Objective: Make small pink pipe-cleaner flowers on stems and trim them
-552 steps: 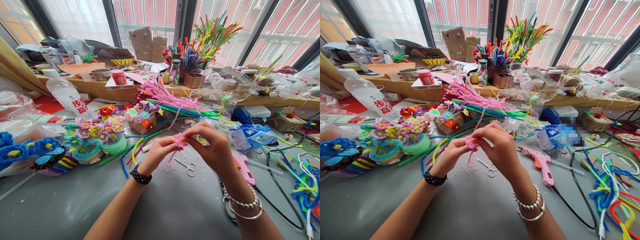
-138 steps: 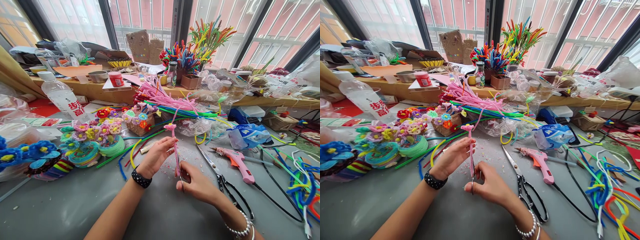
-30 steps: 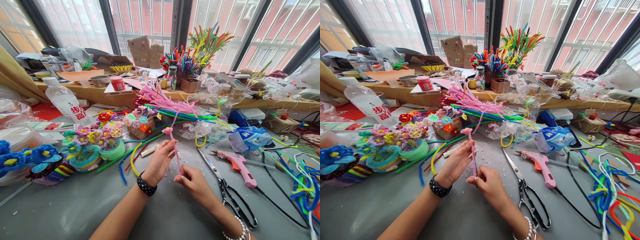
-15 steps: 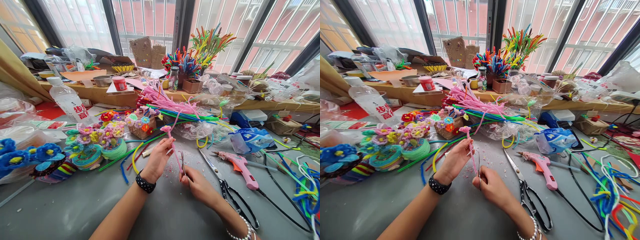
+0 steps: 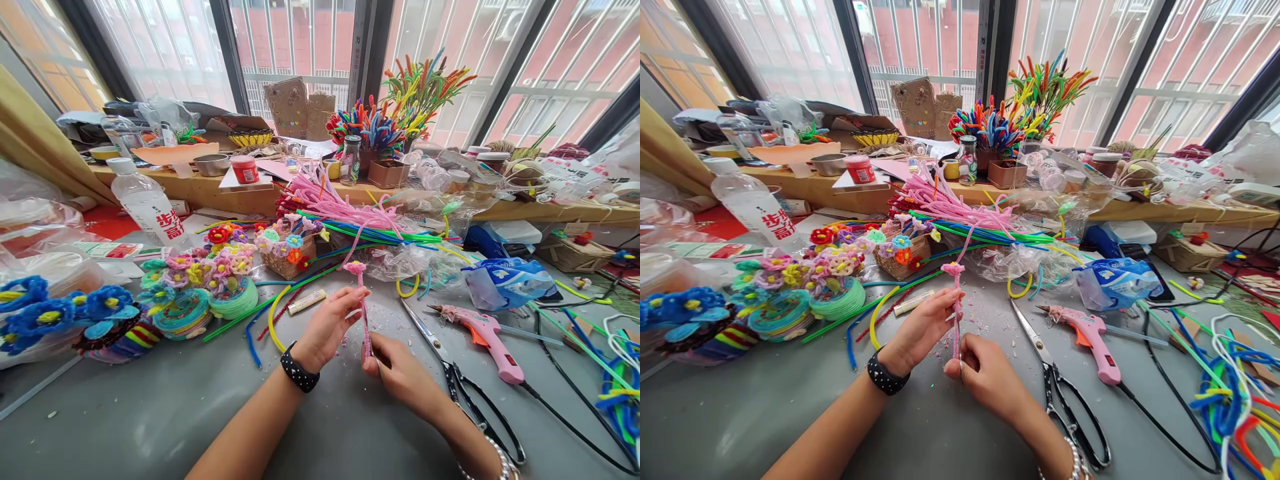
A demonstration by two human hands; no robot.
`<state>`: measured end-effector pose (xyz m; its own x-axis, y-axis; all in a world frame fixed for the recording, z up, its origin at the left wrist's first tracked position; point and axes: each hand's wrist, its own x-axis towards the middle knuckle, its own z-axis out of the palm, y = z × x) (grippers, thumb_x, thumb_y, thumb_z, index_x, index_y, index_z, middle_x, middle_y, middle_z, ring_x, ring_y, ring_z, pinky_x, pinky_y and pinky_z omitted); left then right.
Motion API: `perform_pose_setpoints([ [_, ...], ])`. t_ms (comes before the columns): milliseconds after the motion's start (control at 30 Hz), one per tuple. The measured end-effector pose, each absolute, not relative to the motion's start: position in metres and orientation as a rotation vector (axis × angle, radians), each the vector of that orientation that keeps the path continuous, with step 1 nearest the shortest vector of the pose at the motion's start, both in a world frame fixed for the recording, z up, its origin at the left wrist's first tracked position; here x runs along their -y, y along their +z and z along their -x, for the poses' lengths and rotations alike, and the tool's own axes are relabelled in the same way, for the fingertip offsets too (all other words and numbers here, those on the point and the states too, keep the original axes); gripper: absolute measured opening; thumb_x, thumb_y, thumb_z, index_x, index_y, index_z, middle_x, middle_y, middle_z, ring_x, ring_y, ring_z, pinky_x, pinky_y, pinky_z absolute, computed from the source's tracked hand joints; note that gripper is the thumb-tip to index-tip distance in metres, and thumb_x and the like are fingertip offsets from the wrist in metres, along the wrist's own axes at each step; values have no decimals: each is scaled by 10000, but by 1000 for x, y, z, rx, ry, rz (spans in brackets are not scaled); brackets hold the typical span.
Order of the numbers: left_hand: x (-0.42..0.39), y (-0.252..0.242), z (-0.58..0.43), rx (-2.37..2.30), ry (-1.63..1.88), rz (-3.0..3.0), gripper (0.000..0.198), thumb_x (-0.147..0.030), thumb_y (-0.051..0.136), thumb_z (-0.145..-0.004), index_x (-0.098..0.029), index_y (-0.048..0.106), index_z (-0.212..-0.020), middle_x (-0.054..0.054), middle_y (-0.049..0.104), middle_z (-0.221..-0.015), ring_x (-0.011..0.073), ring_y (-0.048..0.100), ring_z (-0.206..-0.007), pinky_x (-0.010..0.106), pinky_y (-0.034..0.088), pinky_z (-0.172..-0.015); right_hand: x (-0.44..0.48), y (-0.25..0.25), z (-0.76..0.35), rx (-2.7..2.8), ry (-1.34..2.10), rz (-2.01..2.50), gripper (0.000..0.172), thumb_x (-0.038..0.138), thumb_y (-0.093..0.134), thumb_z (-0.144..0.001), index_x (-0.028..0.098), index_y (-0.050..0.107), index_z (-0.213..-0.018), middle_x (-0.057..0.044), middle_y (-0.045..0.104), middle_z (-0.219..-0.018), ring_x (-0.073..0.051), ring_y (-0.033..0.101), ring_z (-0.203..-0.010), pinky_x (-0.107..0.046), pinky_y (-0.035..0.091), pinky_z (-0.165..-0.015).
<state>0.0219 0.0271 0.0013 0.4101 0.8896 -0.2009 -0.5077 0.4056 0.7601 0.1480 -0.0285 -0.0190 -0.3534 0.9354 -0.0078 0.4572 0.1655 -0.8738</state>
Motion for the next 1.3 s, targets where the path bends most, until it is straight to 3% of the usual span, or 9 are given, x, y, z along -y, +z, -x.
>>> perform_pose_setpoints([
  [467,-28,0,-23,-689,1057,-693,55,-210,633,-663,-175,595,-645,-27,519,-771,74,438,-711,208,328,-688,29,-23,-143,1786,1036,1429,538,697,283,-702,186,336,-543,31,367,-510,-101,316,-498,-225,251,-466],
  [1033,-29,4,-21,-676,1000,-735,70,-204,623,-663,-163,582,-624,-16,502,-757,78,424,-698,208,329,-675,30,-18,-149,1808,1105,1395,521,694,339,-676,185,326,-566,36,321,-537,-93,288,-499,-216,214,-439],
  [1300,-28,3,-24,-684,987,-729,128,-228,648,-638,-163,542,-606,-29,497,-721,78,422,-673,213,316,-666,29,-20,-148,1745,1107,1442,449,585,446,-700,192,304,-537,54,313,-488,-81,267,-468,-217,191,-435],
])
